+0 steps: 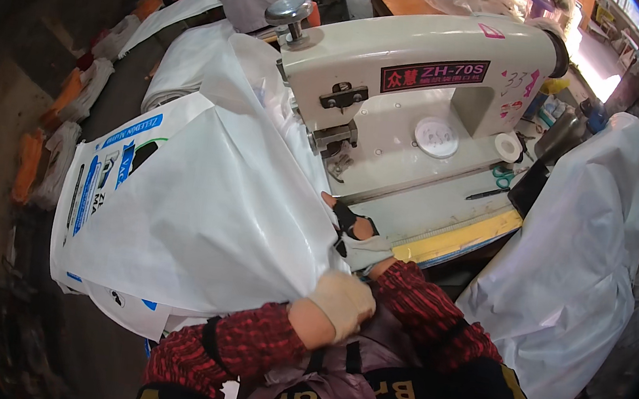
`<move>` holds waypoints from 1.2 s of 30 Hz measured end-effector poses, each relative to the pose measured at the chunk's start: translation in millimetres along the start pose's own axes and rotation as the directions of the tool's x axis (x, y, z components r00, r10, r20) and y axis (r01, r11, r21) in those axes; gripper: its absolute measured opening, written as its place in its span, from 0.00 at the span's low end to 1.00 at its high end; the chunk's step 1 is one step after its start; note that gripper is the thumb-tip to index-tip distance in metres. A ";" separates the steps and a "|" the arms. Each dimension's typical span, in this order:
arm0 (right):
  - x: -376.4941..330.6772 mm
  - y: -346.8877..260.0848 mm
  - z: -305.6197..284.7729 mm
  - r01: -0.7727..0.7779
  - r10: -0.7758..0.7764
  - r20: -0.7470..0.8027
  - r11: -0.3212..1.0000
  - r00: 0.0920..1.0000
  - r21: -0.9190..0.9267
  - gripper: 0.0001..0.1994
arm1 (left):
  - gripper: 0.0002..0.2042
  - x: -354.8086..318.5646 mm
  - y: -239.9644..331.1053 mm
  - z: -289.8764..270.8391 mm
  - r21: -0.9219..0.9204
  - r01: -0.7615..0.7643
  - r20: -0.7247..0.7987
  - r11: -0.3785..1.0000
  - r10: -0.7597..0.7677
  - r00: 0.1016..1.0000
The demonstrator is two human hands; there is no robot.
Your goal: Sewing the edges of large plastic printed bags using an industrial sewing machine.
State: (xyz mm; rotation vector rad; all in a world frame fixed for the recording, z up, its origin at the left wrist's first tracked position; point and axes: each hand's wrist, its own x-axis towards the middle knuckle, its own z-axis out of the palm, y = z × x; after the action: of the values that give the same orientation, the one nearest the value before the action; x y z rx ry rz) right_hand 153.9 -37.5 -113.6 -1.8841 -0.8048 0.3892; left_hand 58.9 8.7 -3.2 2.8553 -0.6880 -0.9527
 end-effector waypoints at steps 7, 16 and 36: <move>-1.8 -1.5 -10.5 -0.249 0.316 -0.020 0.783 0.949 0.570 0.16 | 0.07 38.8 -109.1 -33.6 0.147 0.384 -0.104 0.912 -0.371 0.923; -13.3 9.6 -10.9 -0.233 0.300 -0.038 0.809 0.953 0.539 0.12 | 0.10 -41.9 -171.1 -45.7 0.188 0.546 -0.387 0.816 -0.450 0.805; 20.6 -212.9 -32.3 0.706 -0.743 -0.017 0.642 0.669 -0.299 0.28 | 0.05 -278.6 -85.3 -48.0 -0.043 0.245 -0.984 0.969 -0.083 0.157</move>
State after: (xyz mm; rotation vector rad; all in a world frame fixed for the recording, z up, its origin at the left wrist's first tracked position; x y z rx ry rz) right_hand 111.6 12.1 92.6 -1.6174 -1.4937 -0.3863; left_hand -77.4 200.6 175.1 2.7784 -0.2136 1.1098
